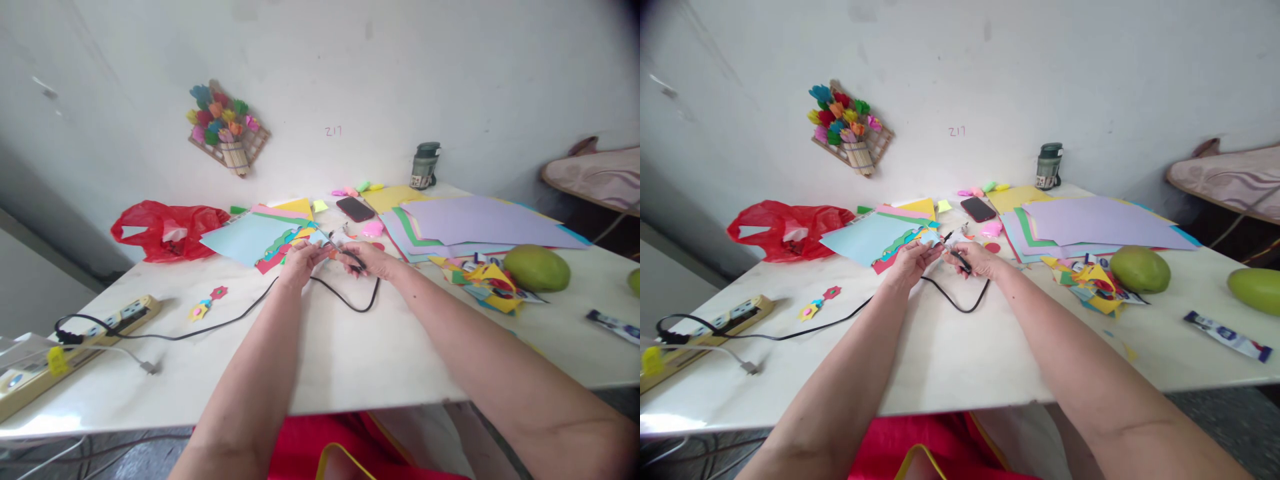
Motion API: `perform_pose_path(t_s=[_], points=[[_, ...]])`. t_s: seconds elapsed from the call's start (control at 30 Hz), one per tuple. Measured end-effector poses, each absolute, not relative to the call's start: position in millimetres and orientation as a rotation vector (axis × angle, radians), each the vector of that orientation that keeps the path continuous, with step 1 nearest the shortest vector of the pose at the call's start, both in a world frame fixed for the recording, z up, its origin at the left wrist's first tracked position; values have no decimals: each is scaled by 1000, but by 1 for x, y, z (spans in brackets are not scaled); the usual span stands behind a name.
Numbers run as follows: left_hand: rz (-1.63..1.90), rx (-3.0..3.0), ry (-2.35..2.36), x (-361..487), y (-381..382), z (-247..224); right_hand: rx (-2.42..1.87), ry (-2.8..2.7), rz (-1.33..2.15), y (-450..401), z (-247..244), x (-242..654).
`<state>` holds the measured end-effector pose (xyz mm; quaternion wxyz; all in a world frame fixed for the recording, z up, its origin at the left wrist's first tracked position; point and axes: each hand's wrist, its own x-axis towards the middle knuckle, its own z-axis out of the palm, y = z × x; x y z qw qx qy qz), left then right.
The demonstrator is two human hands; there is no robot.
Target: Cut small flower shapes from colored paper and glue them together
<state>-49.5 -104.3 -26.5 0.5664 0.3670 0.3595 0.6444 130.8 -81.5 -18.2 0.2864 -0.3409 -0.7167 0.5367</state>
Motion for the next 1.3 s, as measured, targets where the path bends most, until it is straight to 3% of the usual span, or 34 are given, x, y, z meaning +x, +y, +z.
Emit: perform_pose_path(t_s=[1.3], points=[[1463,881,870,-48,-106,-25,-895,-1914,1439,-83,-18,131]])
